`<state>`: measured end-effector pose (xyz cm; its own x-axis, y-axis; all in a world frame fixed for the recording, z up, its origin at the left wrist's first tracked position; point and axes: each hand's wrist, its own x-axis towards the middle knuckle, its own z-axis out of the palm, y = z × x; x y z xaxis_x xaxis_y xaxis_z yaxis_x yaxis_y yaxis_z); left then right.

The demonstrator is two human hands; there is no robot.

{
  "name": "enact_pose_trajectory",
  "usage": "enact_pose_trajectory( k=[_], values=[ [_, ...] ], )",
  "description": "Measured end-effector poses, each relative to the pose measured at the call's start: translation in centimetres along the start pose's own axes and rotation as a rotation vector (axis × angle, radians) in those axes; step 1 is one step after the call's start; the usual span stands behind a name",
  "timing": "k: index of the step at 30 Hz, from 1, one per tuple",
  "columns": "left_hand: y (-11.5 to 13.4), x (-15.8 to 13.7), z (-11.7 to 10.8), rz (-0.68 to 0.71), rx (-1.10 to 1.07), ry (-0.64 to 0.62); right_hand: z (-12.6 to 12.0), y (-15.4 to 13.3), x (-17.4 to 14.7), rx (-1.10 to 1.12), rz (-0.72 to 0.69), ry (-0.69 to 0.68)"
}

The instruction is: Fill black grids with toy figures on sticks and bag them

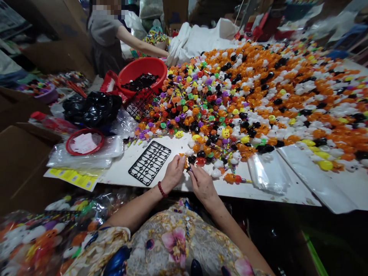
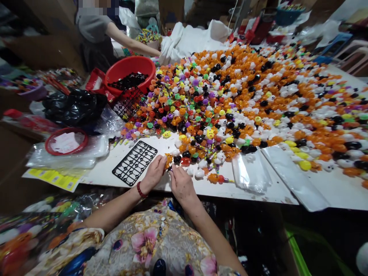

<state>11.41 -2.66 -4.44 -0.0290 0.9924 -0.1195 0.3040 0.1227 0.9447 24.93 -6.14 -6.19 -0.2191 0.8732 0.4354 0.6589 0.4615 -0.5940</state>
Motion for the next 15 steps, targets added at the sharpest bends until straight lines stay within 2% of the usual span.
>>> enact_pose_trajectory(
  k=[5,8,11,15],
  values=[
    [-0.5,-0.5,0.9,-0.059,0.070,0.030,1.0,-0.3,-0.6,-0.046,0.022,-0.002],
    [-1.1,-0.4,1.3,-0.078,0.066,0.046,1.5,0.2,-0.6,0.008,0.065,-0.013],
    [-1.4,0.2,1.4,-0.143,-0.070,0.017,1.5,1.1,-0.1,0.222,0.179,-0.067],
    [-0.9,1.3,1.2,-0.265,-0.324,-0.141,0.6,2.0,0.9,0.436,0.401,-0.104]
  ],
)
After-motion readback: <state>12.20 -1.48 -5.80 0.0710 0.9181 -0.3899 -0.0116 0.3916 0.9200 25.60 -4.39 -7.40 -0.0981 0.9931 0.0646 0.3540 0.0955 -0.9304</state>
